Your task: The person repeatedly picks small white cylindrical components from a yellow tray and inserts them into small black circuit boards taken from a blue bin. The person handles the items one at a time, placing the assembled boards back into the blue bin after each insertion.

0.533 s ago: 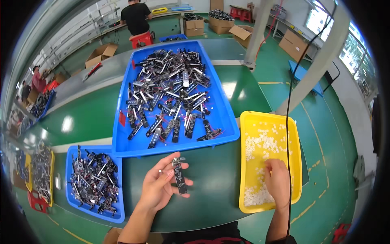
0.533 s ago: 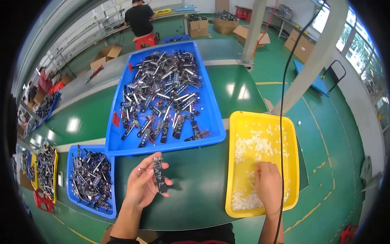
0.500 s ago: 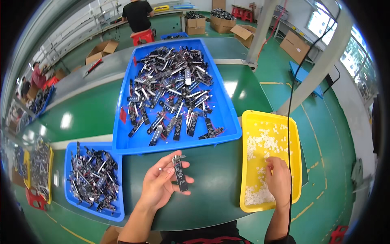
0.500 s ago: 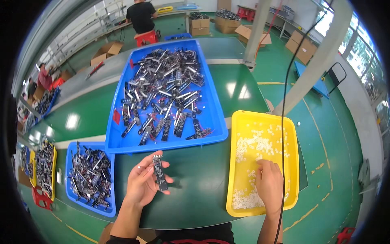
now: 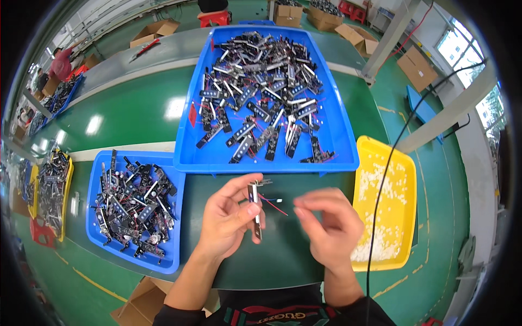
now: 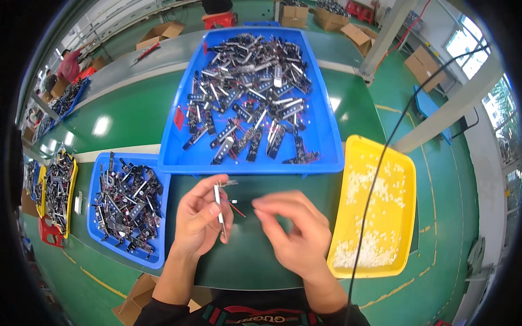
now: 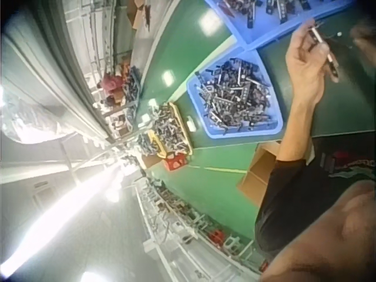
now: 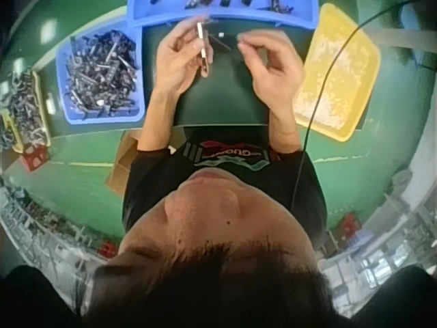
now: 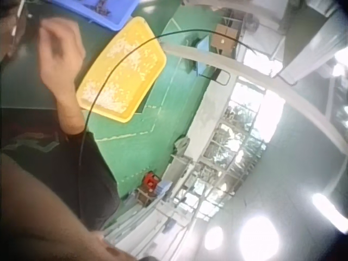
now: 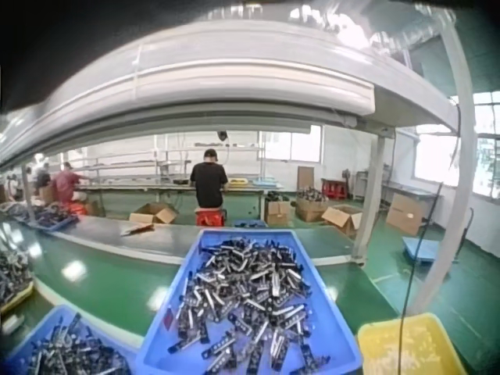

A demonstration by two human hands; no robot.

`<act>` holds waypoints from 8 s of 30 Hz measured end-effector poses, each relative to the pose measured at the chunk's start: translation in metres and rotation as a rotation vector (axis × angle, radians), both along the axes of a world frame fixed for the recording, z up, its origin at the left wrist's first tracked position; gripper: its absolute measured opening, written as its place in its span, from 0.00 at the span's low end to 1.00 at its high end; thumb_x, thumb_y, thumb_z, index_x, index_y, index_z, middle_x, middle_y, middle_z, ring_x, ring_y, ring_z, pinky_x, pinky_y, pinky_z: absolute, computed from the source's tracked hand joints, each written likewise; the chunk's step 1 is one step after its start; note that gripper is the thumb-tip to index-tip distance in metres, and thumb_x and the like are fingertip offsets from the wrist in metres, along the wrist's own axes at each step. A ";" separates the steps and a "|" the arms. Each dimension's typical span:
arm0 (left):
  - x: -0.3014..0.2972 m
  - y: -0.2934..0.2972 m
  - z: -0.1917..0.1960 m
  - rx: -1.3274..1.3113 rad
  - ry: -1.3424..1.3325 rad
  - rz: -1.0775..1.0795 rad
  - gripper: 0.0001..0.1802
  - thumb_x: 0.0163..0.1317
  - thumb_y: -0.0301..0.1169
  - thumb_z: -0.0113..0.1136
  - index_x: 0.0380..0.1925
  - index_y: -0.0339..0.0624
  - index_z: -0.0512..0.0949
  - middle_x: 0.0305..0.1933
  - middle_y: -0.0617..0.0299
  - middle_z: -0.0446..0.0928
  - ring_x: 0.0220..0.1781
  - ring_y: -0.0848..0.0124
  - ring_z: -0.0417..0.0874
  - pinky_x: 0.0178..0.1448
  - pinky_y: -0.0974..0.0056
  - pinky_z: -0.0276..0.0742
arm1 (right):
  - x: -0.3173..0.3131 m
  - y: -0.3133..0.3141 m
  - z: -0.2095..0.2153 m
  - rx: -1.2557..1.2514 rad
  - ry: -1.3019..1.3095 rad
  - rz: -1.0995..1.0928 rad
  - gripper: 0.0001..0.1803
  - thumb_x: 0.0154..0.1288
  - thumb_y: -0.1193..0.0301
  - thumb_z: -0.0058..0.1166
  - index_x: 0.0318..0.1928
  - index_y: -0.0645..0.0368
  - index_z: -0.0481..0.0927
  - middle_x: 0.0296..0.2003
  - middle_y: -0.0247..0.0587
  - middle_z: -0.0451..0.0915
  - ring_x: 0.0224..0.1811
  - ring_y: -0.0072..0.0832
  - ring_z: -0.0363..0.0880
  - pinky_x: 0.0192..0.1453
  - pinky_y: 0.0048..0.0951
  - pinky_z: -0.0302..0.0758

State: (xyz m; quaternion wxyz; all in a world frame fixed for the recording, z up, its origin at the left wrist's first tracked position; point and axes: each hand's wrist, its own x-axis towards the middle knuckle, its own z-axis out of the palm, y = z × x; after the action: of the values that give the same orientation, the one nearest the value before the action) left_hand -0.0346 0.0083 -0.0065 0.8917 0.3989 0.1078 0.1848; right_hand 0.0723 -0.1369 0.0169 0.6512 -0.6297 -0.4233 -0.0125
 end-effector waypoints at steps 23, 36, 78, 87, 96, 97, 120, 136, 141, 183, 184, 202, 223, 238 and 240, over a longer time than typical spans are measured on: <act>0.005 -0.013 -0.009 0.427 0.063 0.327 0.23 0.54 0.14 0.62 0.48 0.39 0.66 0.38 0.49 0.80 0.19 0.82 0.72 0.21 0.79 0.65 | -0.011 0.014 -0.027 0.191 0.585 0.020 0.09 0.60 0.84 0.58 0.42 0.69 0.79 0.37 0.48 0.81 0.34 0.27 0.82 0.35 0.23 0.80; 0.005 -0.014 -0.011 0.441 0.038 0.271 0.20 0.59 0.18 0.59 0.46 0.43 0.61 0.38 0.43 0.82 0.19 0.82 0.72 0.20 0.79 0.64 | -0.004 0.010 -0.026 -0.006 0.020 0.002 0.11 0.50 0.85 0.63 0.36 0.65 0.82 0.32 0.42 0.80 0.31 0.31 0.78 0.31 0.27 0.75; -0.182 0.084 0.005 1.487 1.358 1.250 0.16 0.58 0.35 0.64 0.44 0.38 0.78 0.38 0.50 0.77 0.38 0.56 0.77 0.43 0.57 0.73 | 0.013 -0.117 0.011 -0.731 -0.279 -0.354 0.10 0.67 0.73 0.54 0.42 0.70 0.79 0.36 0.53 0.79 0.38 0.44 0.78 0.44 0.37 0.75; -0.176 0.076 -0.017 1.139 1.470 1.143 0.26 0.68 0.43 0.49 0.53 0.30 0.74 0.45 0.41 0.75 0.50 0.49 0.75 0.56 0.52 0.69 | 0.037 -0.140 -0.023 -1.223 -0.559 -0.273 0.17 0.66 0.71 0.45 0.50 0.70 0.76 0.48 0.60 0.75 0.50 0.53 0.71 0.60 0.46 0.65; -0.127 0.050 0.028 1.415 0.895 1.313 0.10 0.56 0.17 0.52 0.37 0.36 0.79 0.36 0.54 0.78 0.37 0.62 0.77 0.44 0.62 0.74 | 0.042 -0.156 -0.055 -0.961 -0.233 -0.397 0.12 0.61 0.82 0.46 0.46 0.67 0.74 0.35 0.49 0.71 0.37 0.42 0.72 0.41 0.33 0.69; -0.114 0.040 0.030 1.375 0.783 1.251 0.07 0.55 0.17 0.53 0.31 0.35 0.79 0.27 0.57 0.79 0.29 0.67 0.80 0.36 0.65 0.75 | 0.041 -0.150 -0.056 -0.940 -0.297 -0.413 0.13 0.60 0.84 0.46 0.46 0.67 0.75 0.35 0.51 0.72 0.37 0.44 0.72 0.42 0.35 0.70; 0.092 0.069 0.030 1.548 0.831 0.090 0.26 0.50 0.29 0.70 0.51 0.42 0.76 0.32 0.54 0.82 0.35 0.60 0.84 0.42 0.59 0.77 | 0.035 -0.145 -0.036 -0.682 -0.237 -0.477 0.16 0.52 0.87 0.47 0.43 0.64 0.77 0.33 0.49 0.68 0.34 0.46 0.72 0.37 0.40 0.70; 0.018 0.015 0.021 -0.174 -0.045 0.006 0.19 0.62 0.29 0.58 0.53 0.37 0.71 0.38 0.59 0.74 0.32 0.72 0.73 0.35 0.68 0.74 | -0.007 -0.025 0.012 0.257 0.085 -0.172 0.12 0.66 0.83 0.38 0.44 0.68 0.76 0.37 0.44 0.68 0.22 0.22 0.69 0.27 0.20 0.66; 0.022 0.002 0.012 -0.111 -0.029 -0.050 0.14 0.61 0.23 0.55 0.48 0.37 0.72 0.36 0.58 0.73 0.27 0.75 0.69 0.29 0.69 0.64 | 0.001 -0.005 -0.018 0.415 0.711 0.064 0.11 0.73 0.75 0.39 0.48 0.67 0.73 0.37 0.40 0.70 0.22 0.19 0.69 0.25 0.19 0.66; 0.029 -0.025 -0.005 0.429 -0.242 0.314 0.16 0.53 0.09 0.61 0.37 0.35 0.68 0.33 0.54 0.76 0.39 0.58 0.85 0.40 0.61 0.86 | -0.005 0.000 -0.041 0.353 0.980 0.443 0.07 0.64 0.80 0.56 0.43 0.67 0.76 0.36 0.43 0.80 0.28 0.17 0.75 0.23 0.17 0.67; 0.029 -0.026 -0.004 0.446 -0.243 0.312 0.16 0.53 0.09 0.61 0.37 0.35 0.68 0.33 0.54 0.76 0.39 0.58 0.85 0.40 0.61 0.86 | -0.005 0.000 -0.041 0.356 1.008 0.448 0.08 0.64 0.80 0.56 0.43 0.66 0.76 0.36 0.43 0.80 0.27 0.17 0.75 0.23 0.17 0.67; 0.024 -0.025 -0.003 0.842 -0.266 0.378 0.19 0.52 0.09 0.61 0.40 0.35 0.67 0.37 0.53 0.72 0.39 0.60 0.85 0.44 0.60 0.85 | -0.005 0.004 -0.041 0.096 0.226 0.078 0.12 0.61 0.77 0.60 0.46 0.65 0.80 0.36 0.42 0.76 0.22 0.17 0.72 0.25 0.17 0.67; 0.024 -0.026 -0.001 0.507 -0.258 0.091 0.17 0.62 0.22 0.52 0.51 0.30 0.65 0.44 0.51 0.70 0.47 0.54 0.82 0.52 0.55 0.80 | 0.001 0.001 -0.046 0.002 -0.338 -0.252 0.10 0.62 0.77 0.57 0.42 0.60 0.72 0.33 0.43 0.72 0.30 0.34 0.72 0.27 0.30 0.71; 0.015 -0.033 0.009 0.560 -0.111 0.140 0.17 0.58 0.12 0.57 0.45 0.33 0.66 0.40 0.42 0.81 0.42 0.65 0.84 0.40 0.70 0.81 | -0.007 0.000 -0.044 0.035 -0.341 -0.267 0.11 0.58 0.76 0.62 0.40 0.59 0.74 0.33 0.41 0.73 0.30 0.33 0.72 0.27 0.28 0.69; 0.014 -0.031 0.003 0.597 -0.133 0.181 0.16 0.58 0.12 0.56 0.45 0.34 0.66 0.39 0.44 0.81 0.43 0.65 0.84 0.43 0.68 0.81 | -0.007 0.002 -0.044 0.042 -0.338 -0.253 0.12 0.56 0.78 0.63 0.39 0.60 0.74 0.32 0.42 0.74 0.29 0.32 0.72 0.25 0.27 0.70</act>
State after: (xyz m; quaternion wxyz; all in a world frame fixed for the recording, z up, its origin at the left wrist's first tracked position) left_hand -0.0210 -0.0230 -0.0030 0.7202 0.6189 0.0251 0.3123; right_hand 0.0649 -0.1348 -0.0271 0.5770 -0.6531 -0.4439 -0.2084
